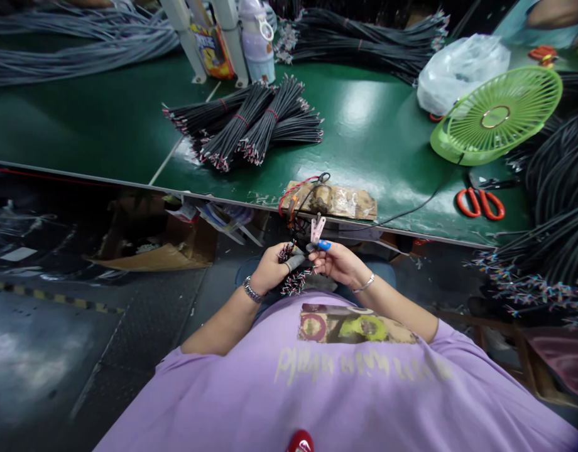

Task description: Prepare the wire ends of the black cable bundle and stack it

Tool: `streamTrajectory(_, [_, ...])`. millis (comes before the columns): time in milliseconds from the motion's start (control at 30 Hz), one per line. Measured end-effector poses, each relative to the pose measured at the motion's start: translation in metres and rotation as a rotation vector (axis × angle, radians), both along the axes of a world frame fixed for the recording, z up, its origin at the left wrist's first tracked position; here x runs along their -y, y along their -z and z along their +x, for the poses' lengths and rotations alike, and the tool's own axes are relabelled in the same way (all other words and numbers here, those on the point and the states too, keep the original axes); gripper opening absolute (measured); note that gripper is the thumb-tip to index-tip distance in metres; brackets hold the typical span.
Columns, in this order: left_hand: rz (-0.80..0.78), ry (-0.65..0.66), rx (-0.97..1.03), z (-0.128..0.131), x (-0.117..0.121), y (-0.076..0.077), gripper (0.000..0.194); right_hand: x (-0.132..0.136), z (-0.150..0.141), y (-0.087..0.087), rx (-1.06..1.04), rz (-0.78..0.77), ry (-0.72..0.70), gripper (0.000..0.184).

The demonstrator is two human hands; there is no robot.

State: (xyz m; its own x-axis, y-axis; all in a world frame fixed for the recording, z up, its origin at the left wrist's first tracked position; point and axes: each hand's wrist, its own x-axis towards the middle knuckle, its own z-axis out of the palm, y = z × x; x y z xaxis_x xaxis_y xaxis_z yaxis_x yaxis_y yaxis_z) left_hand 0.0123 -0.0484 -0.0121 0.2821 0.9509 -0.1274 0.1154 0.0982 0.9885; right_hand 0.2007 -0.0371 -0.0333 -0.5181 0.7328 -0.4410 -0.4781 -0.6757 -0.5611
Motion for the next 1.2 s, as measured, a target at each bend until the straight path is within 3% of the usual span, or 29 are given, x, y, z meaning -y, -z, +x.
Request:
streamTrajectory(100, [0.005, -0.003, -0.012, 0.0003, 0.0011, -0.0014, 0.016, 0.0008, -0.0003, 0.0007, -0.038, 0.0, -0.015, 0.01])
streamTrajectory(733, [0.036, -0.002, 0.007, 0.0012, 0.0019, -0.0005, 0.016, 0.0045, -0.003, 0.0019, -0.079, -0.007, -0.019, 0.02])
streamTrajectory(933, [0.021, -0.009, 0.021, 0.0019, 0.0023, -0.0007, 0.018, 0.0044, -0.0042, 0.0003, -0.061, -0.044, -0.011, 0.012])
streamTrajectory(1200, [0.006, -0.028, 0.016, 0.0014, 0.0027, -0.0011, 0.018, 0.0042, -0.0062, -0.0018, -0.064, -0.015, 0.001, 0.025])
